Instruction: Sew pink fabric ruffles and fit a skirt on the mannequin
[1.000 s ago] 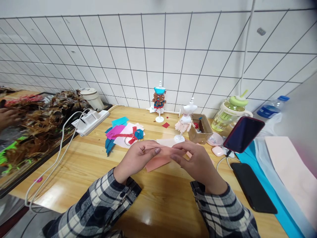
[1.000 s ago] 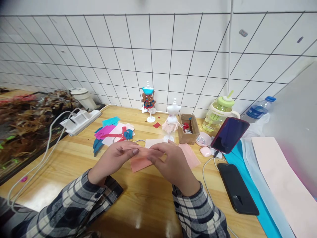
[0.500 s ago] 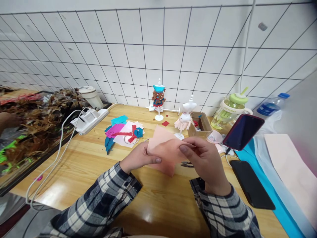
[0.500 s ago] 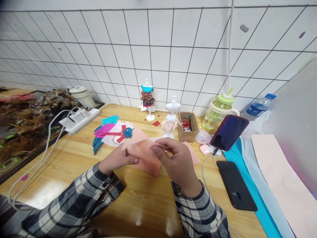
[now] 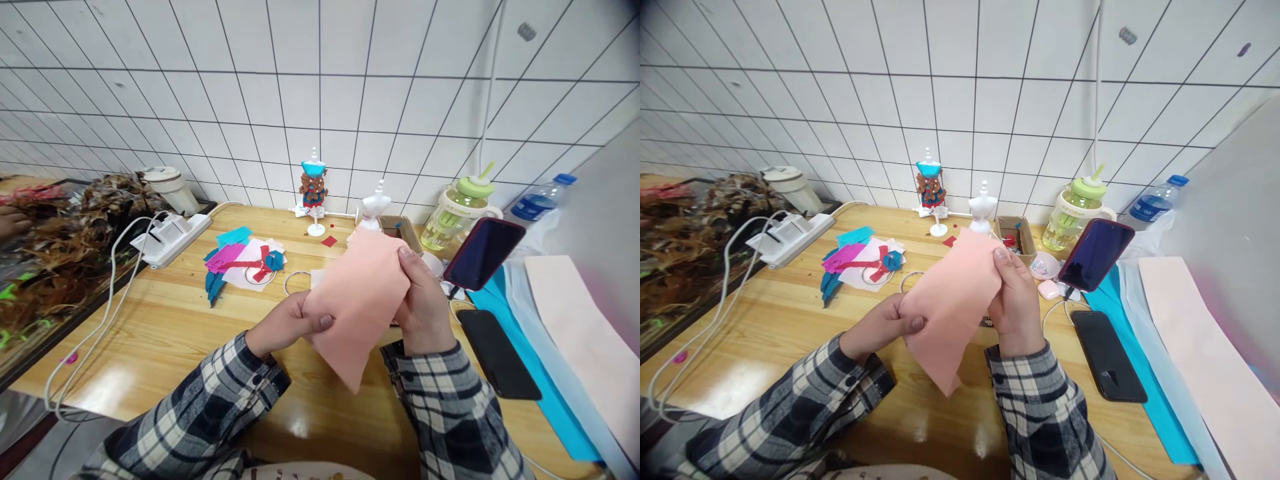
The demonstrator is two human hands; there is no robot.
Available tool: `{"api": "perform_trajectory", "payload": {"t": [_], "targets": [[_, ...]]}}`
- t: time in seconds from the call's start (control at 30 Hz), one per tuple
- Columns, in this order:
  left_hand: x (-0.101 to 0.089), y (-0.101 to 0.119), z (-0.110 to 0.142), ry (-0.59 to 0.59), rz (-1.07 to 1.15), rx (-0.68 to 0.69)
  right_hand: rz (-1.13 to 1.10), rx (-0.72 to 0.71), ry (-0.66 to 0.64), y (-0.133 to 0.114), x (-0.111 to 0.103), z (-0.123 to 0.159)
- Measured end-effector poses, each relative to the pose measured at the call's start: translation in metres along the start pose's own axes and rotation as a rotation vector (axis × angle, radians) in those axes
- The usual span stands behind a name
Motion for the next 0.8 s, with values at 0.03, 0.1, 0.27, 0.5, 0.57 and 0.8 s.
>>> {"api": "perform_trajectory", "payload": {"t": [0.03,0.1,0.27,0.5,0.57,0.8], "targets": [[0.000,0.001,0.001,0.050,0.036,0.008,-0.025,0.029,-0.012,0.003,-0.002,-0.003],[-0.001,0.005,0.002,0.178,0.114,0.066,-0.043,0.185,-0.116,0.009,-0.004,-0.008],[-0.016,0.014,0.003,0.457,0.081,0.187,0.117,0.660,-0.461,0.029,0.001,0.003],[-0.027,0.008,0.005,0.548,0.000,0.204,0.519,0.439,-0.414,0.052,0.009,0.019],[-0.029,0.005,0.006,0.509,0.058,0.215,0.551,0.414,-0.378,0.053,0.008,0.019],[-0.042,-0.004,0.016,0.086,0.417,-0.012,0.520,0.415,-0.324,0.050,0.008,0.020]]}}
Point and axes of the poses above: each hand's wrist, its own z-axis away from the middle knuckle, its own x-axis out of the palm, y = z × x, the point moved 1 cm from there along -z, towards the middle knuckle
